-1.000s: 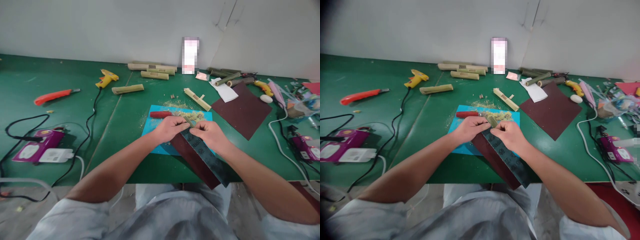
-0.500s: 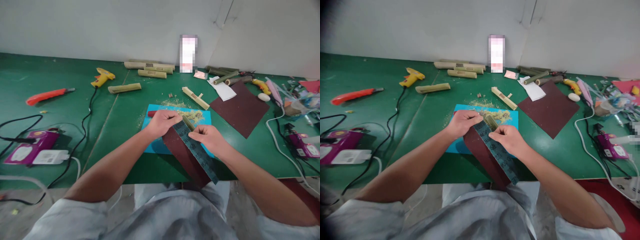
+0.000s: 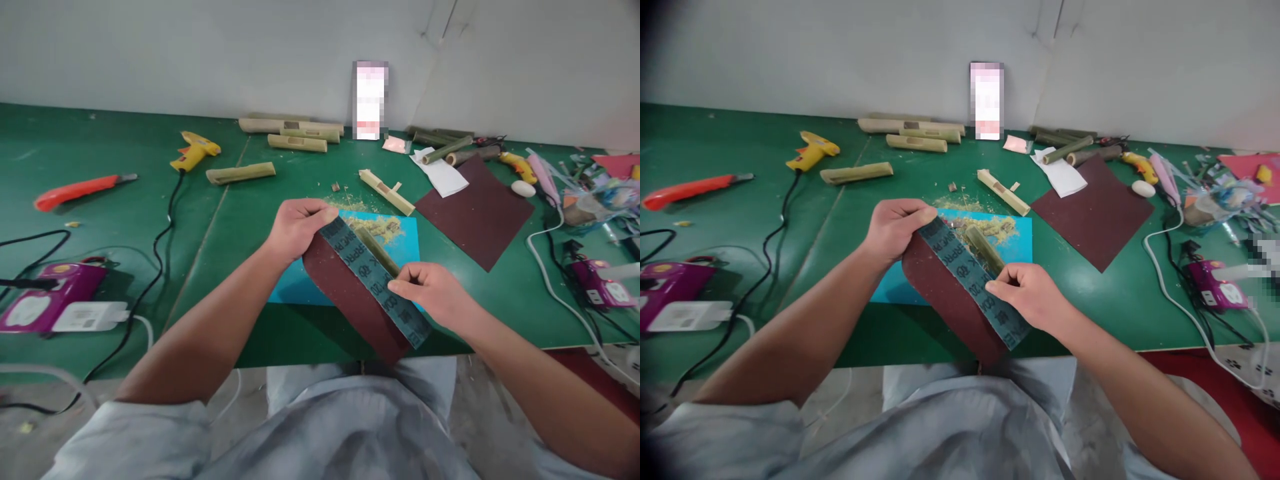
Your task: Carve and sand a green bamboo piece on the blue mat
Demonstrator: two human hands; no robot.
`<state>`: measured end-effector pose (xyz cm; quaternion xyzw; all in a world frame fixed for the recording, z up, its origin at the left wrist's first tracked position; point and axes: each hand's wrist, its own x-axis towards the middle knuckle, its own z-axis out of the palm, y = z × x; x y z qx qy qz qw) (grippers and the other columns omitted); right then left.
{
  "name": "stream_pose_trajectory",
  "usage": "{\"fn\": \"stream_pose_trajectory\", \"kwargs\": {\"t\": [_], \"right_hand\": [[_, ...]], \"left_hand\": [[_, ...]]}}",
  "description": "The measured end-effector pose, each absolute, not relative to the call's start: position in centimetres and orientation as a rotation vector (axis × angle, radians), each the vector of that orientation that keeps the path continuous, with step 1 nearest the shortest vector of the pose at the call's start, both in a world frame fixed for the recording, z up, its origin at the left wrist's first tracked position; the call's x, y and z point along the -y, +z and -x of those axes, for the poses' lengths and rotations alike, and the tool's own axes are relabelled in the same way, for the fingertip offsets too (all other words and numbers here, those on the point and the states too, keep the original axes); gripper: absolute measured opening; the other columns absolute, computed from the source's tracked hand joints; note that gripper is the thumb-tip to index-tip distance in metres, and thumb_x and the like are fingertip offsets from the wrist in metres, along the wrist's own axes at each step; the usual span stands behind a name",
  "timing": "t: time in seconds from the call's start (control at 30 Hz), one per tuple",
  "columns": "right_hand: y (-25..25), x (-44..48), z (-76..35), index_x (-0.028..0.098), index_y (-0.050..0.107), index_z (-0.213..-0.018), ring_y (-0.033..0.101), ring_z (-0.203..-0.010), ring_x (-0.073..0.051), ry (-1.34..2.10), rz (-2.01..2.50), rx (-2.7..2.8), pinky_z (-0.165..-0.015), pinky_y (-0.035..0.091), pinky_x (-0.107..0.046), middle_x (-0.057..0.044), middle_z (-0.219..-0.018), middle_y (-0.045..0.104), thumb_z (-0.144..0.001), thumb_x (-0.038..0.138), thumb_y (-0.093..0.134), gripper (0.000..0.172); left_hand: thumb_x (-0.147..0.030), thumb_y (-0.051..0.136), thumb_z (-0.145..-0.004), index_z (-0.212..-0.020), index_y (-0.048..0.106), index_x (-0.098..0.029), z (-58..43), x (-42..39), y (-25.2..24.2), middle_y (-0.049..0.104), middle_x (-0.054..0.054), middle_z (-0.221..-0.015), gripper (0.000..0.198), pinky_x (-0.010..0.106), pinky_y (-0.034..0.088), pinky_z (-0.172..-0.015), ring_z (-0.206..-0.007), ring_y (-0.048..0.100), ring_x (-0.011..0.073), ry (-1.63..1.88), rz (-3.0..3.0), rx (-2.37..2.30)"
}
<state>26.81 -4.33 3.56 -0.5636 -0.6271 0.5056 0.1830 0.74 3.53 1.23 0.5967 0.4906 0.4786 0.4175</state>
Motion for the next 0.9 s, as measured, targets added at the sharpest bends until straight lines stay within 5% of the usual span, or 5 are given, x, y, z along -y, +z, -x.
{"fn": "stream_pose_trajectory", "kwargs": {"t": [0.9], "right_hand": [[4.8, 7.1, -30.6, 0.023, 0.051, -0.06, 0.035, -0.055, -0.012, 1.438, 1.665, 1.735, -0.052, 0.028, -0.029, 0.004, -0.057, 0.043, -0.079, 0.05, 0.063, 0.036]], "left_hand": [[-0.036, 0.078, -0.075, -0.061, 0.068, -0.016, 0.4, -4.4, 1.7, 0.052, -0.002, -0.055, 0.026, 0.021, 0.027, -0.044, -0.048, 0.041, 0.0068, 1.448, -1.378, -1.236]]}}
